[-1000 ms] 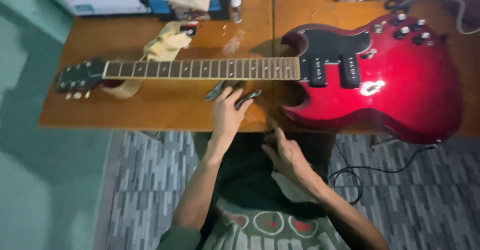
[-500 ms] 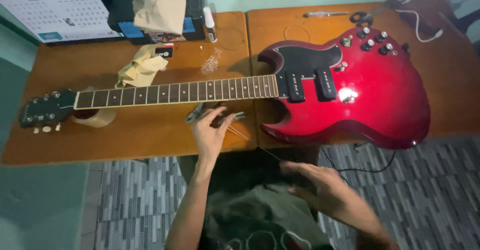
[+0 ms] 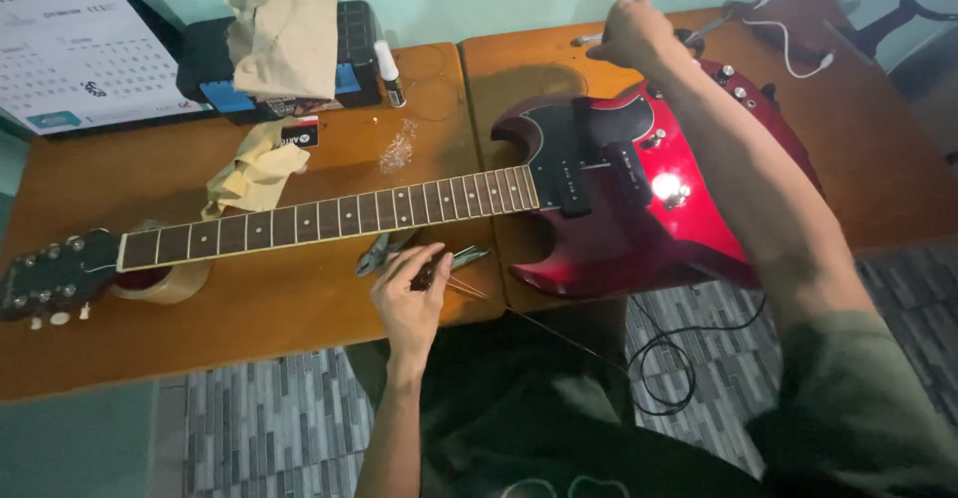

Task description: Installing a new string on an electric guitar by threading it through the bridge and coiling the excess length.

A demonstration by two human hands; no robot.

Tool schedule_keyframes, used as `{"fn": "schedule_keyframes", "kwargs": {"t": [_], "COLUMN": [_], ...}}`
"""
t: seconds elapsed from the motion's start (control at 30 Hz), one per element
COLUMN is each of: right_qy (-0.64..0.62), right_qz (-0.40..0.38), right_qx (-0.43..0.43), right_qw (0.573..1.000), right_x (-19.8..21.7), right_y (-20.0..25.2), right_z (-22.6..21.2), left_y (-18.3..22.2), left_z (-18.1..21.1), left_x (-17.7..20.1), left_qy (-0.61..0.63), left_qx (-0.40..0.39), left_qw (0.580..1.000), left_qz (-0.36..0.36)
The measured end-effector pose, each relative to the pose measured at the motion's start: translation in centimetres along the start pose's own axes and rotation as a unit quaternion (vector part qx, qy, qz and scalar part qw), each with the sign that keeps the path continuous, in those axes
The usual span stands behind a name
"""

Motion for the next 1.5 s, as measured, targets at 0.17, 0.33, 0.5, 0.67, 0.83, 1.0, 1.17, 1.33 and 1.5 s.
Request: {"fn": "schedule_keyframes", "kwargs": {"t": [0.17, 0.33, 0.5, 0.67, 0.83, 1.0, 1.17, 1.33, 1.5], "right_qy": [0.116, -0.008, -0.081, -0.111, -0.197, -0.285, -0.324, -0.479, -0.458], "right_qz": [-0.082, 0.284, 0.338, 0.291, 0.299, 0.274, 0.219, 0.18, 0.141], "right_qx": [-0.078, 0.23, 0.309, 0.32, 0.243, 0.236, 0.262, 0.301, 0.347], "right_qw": [0.987, 0.931, 0.885, 0.895, 0.901, 0.888, 0.882, 0.805, 0.806], "right_x": [-6.7, 0.6, 13.4, 12.0, 5.8, 3.9, 4.1, 4.4, 4.7], "right_y": [-5.3, -2.0, 21.3, 37.7, 41.9, 42.5, 41.7, 40.4, 39.2], "right_z": [2.7, 0.3, -9.2, -16.2, -17.8, -19.2, -19.5, -19.6, -19.9], "left_y": [0.4, -0.1, 0.1, 0.6, 2.9, 3.3, 2.3, 2.5, 2.6], "left_z": [-0.7, 1.2, 4.7, 10.2, 12.6, 12.1, 13.6, 13.9, 13.7], "left_x": [0.0, 1.2, 3.1, 4.0, 2.7, 3.9, 4.1, 3.4, 2.9], "left_qy": [0.015, 0.111, 0.147, 0.314, 0.501, 0.36, 0.282, 0.238, 0.285], "left_qx": [0.007, -0.017, -0.015, 0.087, 0.238, 0.166, 0.082, 0.038, 0.048], "left_qw": [1.0, 0.993, 0.984, 0.945, 0.808, 0.905, 0.944, 0.956, 0.938], "left_qz": [-0.002, 0.037, 0.098, -0.032, -0.2, -0.157, -0.152, -0.171, -0.19]}}
Point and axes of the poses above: each hand's wrist, its own y-axis away from the middle knuckle, its own x-axis out of the back of the hand, z = x × y, the point moved 6 cm from there along -y, towards the middle knuckle, and after that the axes turned 4 degrees about x, right-handed, at the moved point
